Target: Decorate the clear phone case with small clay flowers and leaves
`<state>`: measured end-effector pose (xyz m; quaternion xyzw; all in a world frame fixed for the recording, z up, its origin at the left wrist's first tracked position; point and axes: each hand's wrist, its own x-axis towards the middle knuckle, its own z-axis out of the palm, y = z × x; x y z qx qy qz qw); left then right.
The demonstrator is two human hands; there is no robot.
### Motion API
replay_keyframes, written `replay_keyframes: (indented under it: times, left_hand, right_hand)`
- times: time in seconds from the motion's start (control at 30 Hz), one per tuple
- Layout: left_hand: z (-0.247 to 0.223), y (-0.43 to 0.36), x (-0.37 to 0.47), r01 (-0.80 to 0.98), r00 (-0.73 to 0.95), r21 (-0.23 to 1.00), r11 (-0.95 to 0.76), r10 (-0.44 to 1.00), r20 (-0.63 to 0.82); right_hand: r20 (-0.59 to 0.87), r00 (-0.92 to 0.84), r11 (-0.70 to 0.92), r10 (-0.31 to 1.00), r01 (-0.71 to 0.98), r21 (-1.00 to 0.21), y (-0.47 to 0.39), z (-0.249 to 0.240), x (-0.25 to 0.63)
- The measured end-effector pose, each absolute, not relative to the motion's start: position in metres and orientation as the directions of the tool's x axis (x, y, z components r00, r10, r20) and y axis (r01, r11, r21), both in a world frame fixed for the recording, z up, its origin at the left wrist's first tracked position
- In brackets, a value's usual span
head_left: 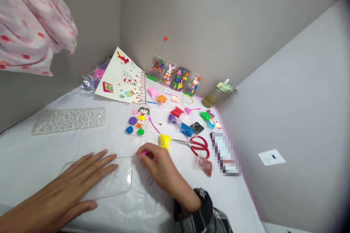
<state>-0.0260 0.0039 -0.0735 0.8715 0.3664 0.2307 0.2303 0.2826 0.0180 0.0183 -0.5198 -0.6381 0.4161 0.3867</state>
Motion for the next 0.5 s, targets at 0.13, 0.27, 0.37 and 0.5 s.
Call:
replay_keyframes:
  times: [0.13,0.27,0.37,0.5]
  left_hand:
    - [-0.044,0.027,-0.003,0.372,0.790,0.637,-0.675,0.591,0.165]
    - [-0.005,0.032,0.038,0.240,0.630,0.898,-0.369,0.763,0.145]
    - [0.015,0.022,0.070,-0.305,0.316,0.926,0.221,0.941,-0.121]
    - [0.032,0.014,0.094,-0.506,0.399,0.715,0.482,0.866,-0.302]
  right_hand:
    - [0.109,0.048,0.089,0.993,0.314,-0.945,0.036,0.026,0.308]
    - [0.141,0.069,0.120,0.988,0.245,-0.962,0.018,0.042,0.295]
    - [0.364,0.111,0.321,0.925,0.285,-0.903,-0.009,0.033,0.256]
    - [0.725,-0.109,0.659,0.680,0.524,-0.540,-0.028,0.007,0.214]
